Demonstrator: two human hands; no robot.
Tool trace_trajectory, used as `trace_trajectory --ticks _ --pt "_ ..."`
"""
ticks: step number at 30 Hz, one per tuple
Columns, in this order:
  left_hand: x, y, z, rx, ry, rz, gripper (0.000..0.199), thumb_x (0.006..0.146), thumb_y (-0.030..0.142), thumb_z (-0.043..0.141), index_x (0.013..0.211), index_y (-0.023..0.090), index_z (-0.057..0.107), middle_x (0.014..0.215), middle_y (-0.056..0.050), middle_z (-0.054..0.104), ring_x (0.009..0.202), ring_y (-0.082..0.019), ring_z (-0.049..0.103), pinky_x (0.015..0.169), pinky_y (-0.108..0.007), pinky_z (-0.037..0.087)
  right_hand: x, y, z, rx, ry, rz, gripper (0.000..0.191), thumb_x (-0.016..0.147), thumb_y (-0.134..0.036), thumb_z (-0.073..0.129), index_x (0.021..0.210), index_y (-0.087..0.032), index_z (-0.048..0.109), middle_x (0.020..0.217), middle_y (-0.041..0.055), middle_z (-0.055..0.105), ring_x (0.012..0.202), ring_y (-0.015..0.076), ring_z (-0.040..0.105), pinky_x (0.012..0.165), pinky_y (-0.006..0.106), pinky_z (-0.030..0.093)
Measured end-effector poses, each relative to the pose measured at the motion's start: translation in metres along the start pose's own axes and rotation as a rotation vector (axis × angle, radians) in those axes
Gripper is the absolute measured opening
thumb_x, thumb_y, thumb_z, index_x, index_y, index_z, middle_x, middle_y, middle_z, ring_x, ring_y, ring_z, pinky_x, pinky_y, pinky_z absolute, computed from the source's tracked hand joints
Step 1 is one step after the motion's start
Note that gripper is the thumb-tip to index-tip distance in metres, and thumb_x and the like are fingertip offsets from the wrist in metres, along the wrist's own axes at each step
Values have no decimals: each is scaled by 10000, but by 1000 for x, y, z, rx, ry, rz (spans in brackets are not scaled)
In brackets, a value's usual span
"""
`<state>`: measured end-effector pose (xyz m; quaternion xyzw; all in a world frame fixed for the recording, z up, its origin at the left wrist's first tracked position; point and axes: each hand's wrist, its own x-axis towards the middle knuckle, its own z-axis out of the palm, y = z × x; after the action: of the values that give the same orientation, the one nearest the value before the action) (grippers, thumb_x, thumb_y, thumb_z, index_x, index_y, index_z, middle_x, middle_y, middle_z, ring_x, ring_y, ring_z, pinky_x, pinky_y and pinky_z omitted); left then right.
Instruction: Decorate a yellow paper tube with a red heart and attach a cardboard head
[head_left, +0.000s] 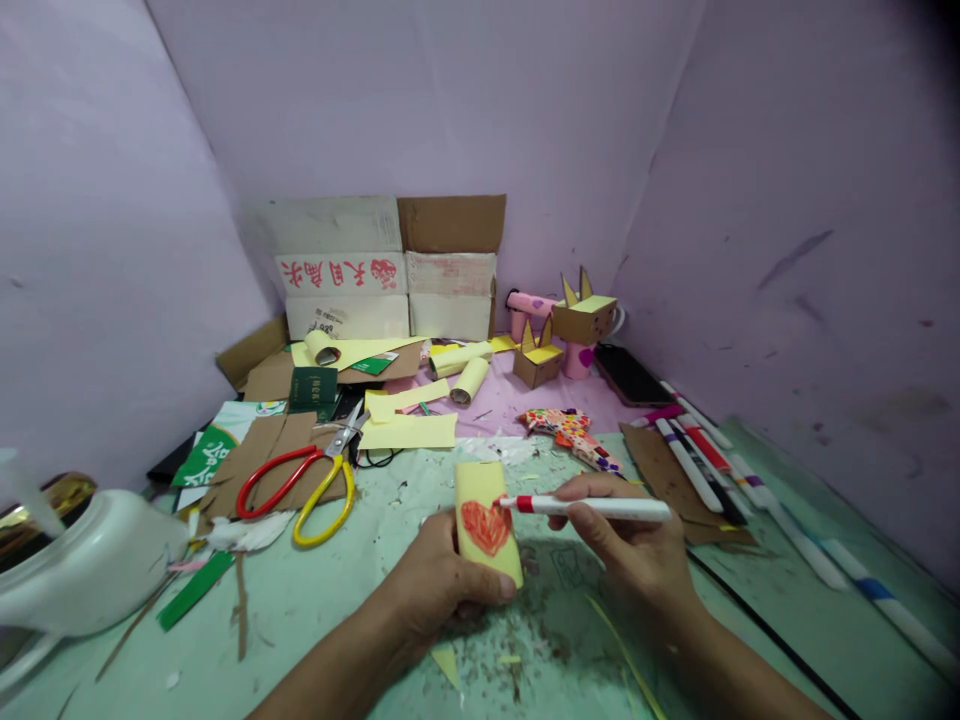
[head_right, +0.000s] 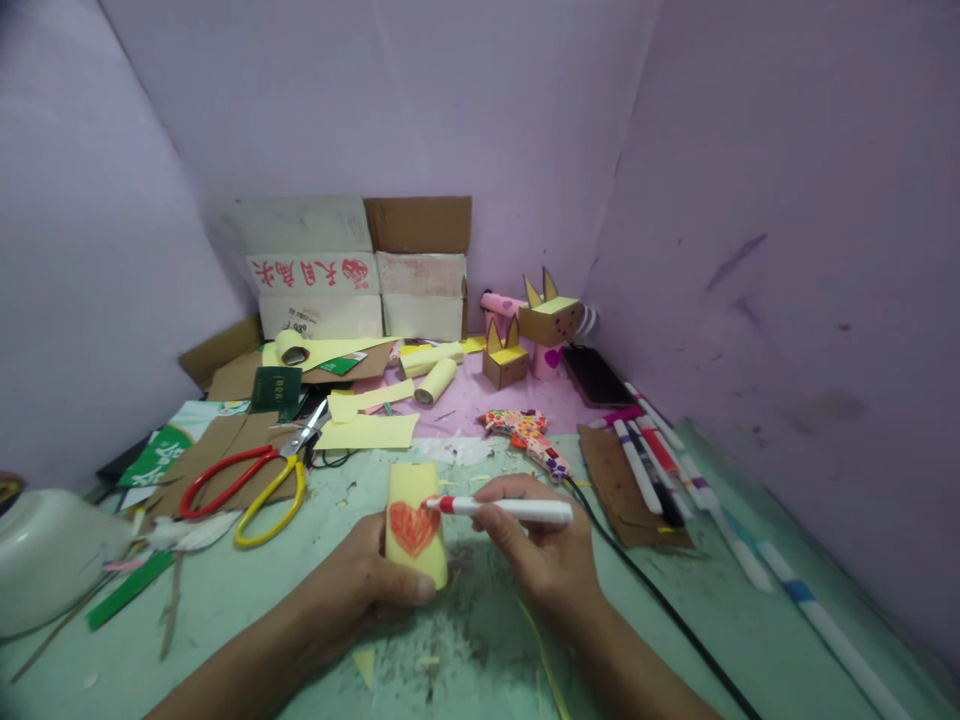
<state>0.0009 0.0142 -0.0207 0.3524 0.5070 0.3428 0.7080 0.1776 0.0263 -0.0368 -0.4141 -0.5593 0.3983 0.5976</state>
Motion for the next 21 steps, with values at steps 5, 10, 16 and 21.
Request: trace_trajectory --ticks 5,10,16,21 --pt "0 1 0 1 0 4 371 398 150 718 744 122 587 528 26 580 361 -38 373 342 -183 185 0 -1 -1 5 -7 -12 144 785 -344 700 747 -206 719 609 18 679 568 170 580 538 271 400" --pt "-1 0 -1 2 -17 9 319 408 153 708 700 127 583 476 52 528 348 -32 339 338 -184 181 -1 -3 0 27 -15 -27 116 775 -326 712 735 -218 730 612 8 681 583 166 591 558 262 419" --pt "0 -1 -1 13 -7 1 303 399 147 708 672 140 577 465 57 519 343 -36 333 334 -187 180 -1 -3 1 -10 -32 -35 91 770 -294 697 724 -225 735 607 4 681 589 165 585 570 264 417" --pt "-1 0 -1 26 -28 24 291 416 163 712 684 133 602 483 53 531 351 -37 329 344 -196 176 -2 -3 1 -19 -41 -32 75 770 -275 692 728 -234 737 608 -4 683 587 162 587 564 261 417"
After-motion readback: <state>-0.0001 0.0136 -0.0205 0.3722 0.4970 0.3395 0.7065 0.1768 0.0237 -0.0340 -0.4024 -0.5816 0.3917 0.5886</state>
